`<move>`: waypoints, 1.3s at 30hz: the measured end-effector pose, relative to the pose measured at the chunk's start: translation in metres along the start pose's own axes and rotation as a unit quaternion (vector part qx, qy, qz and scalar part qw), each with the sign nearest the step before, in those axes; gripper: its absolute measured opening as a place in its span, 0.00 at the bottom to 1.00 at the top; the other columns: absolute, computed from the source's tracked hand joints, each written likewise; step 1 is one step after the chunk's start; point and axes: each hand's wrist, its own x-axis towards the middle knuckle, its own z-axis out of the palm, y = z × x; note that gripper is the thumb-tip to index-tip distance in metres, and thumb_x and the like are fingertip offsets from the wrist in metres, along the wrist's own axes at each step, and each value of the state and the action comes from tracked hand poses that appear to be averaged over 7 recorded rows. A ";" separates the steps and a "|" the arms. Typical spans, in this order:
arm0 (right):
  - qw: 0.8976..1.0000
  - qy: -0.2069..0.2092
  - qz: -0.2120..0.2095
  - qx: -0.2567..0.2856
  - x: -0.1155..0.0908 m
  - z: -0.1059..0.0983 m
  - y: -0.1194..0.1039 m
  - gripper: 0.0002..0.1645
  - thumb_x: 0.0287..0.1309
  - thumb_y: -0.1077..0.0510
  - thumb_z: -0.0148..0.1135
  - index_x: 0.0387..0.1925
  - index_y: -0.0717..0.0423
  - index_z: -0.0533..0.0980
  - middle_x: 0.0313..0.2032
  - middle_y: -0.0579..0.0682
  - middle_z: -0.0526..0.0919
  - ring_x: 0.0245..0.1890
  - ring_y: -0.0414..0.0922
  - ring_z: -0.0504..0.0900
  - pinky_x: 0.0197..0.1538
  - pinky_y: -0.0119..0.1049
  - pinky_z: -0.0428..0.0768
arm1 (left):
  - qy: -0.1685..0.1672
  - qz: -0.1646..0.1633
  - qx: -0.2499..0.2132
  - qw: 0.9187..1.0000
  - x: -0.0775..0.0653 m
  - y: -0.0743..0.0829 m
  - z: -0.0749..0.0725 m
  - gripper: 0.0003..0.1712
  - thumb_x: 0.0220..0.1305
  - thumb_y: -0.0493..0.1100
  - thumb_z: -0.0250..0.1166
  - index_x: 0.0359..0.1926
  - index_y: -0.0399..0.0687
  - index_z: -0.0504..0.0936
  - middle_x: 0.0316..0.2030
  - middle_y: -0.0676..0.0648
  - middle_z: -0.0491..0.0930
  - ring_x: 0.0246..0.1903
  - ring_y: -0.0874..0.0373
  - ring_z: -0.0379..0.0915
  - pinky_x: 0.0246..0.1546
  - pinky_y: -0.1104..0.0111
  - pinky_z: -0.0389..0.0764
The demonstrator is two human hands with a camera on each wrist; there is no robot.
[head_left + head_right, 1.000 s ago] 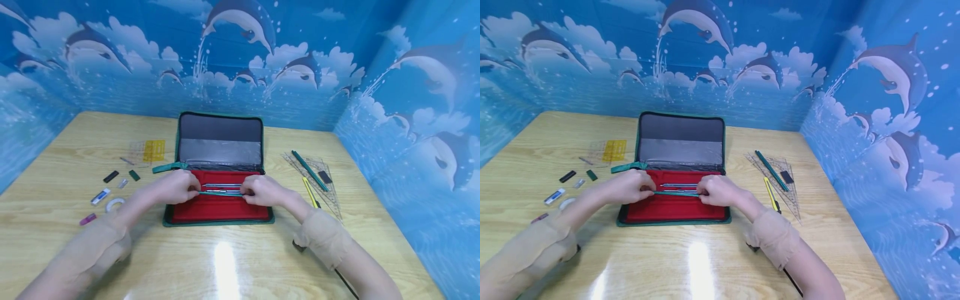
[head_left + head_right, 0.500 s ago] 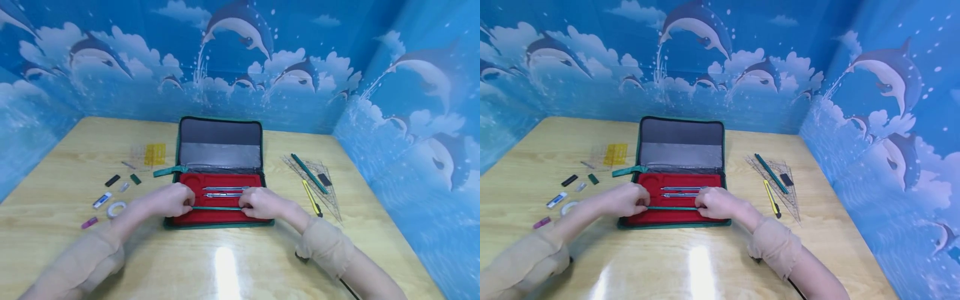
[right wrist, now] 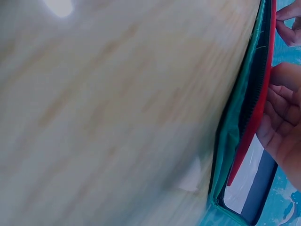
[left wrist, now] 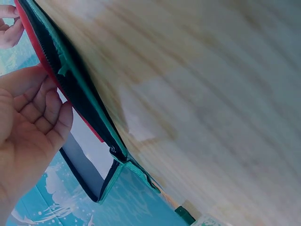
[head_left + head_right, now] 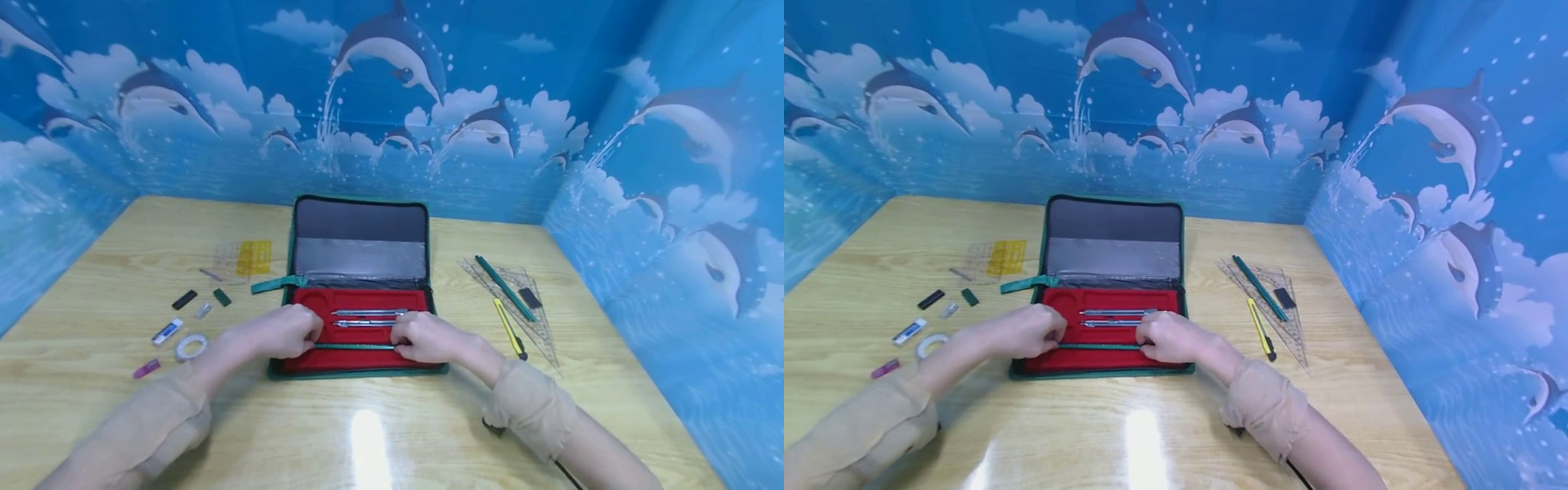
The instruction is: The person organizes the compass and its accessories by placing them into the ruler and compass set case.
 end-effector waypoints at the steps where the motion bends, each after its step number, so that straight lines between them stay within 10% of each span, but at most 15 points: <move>1: 1.000 0.002 0.003 -0.001 0.000 0.000 0.000 0.03 0.54 0.60 0.63 0.26 0.52 0.78 0.26 0.41 0.74 0.28 0.36 0.70 0.34 0.27 0.72 | 0.000 0.000 0.003 1.000 0.001 0.000 0.000 0.12 0.54 0.35 0.66 0.19 0.51 0.74 0.17 0.55 0.69 0.23 0.61 0.66 0.26 0.71 0.70; 23: 0.994 0.067 0.070 0.044 -0.012 -0.015 0.028 0.05 0.54 0.56 0.65 0.30 0.54 0.81 0.28 0.43 0.79 0.27 0.36 0.74 0.32 0.28 0.74 | 0.009 -0.005 -0.013 1.000 -0.005 -0.007 0.002 0.12 0.52 0.36 0.69 0.20 0.50 0.74 0.17 0.55 0.70 0.21 0.61 0.65 0.25 0.71 0.70; 29: 0.961 0.153 0.227 0.036 -0.051 -0.041 0.084 0.06 0.56 0.63 0.61 0.34 0.63 0.80 0.30 0.53 0.82 0.31 0.46 0.80 0.36 0.40 0.77 | 0.010 -0.006 -0.024 1.000 -0.007 -0.010 0.000 0.11 0.52 0.38 0.69 0.21 0.51 0.75 0.18 0.56 0.70 0.21 0.61 0.65 0.24 0.71 0.69; 33: 0.929 0.135 0.343 0.037 -0.084 -0.046 0.120 0.08 0.59 0.63 0.56 0.36 0.65 0.78 0.31 0.55 0.80 0.27 0.47 0.76 0.34 0.43 0.75 | 0.004 -0.012 -0.025 1.000 -0.006 -0.008 -0.002 0.10 0.53 0.38 0.68 0.23 0.50 0.75 0.18 0.55 0.70 0.21 0.61 0.65 0.24 0.71 0.69; 39: 0.903 0.085 0.420 0.029 -0.117 -0.034 0.145 0.24 0.59 0.63 0.55 0.10 0.53 0.61 0.11 0.43 0.55 0.12 0.39 0.51 0.20 0.33 0.57 | -0.005 -0.021 -0.027 0.999 -0.005 -0.006 -0.001 0.09 0.55 0.39 0.67 0.23 0.51 0.75 0.17 0.55 0.70 0.20 0.61 0.65 0.23 0.71 0.68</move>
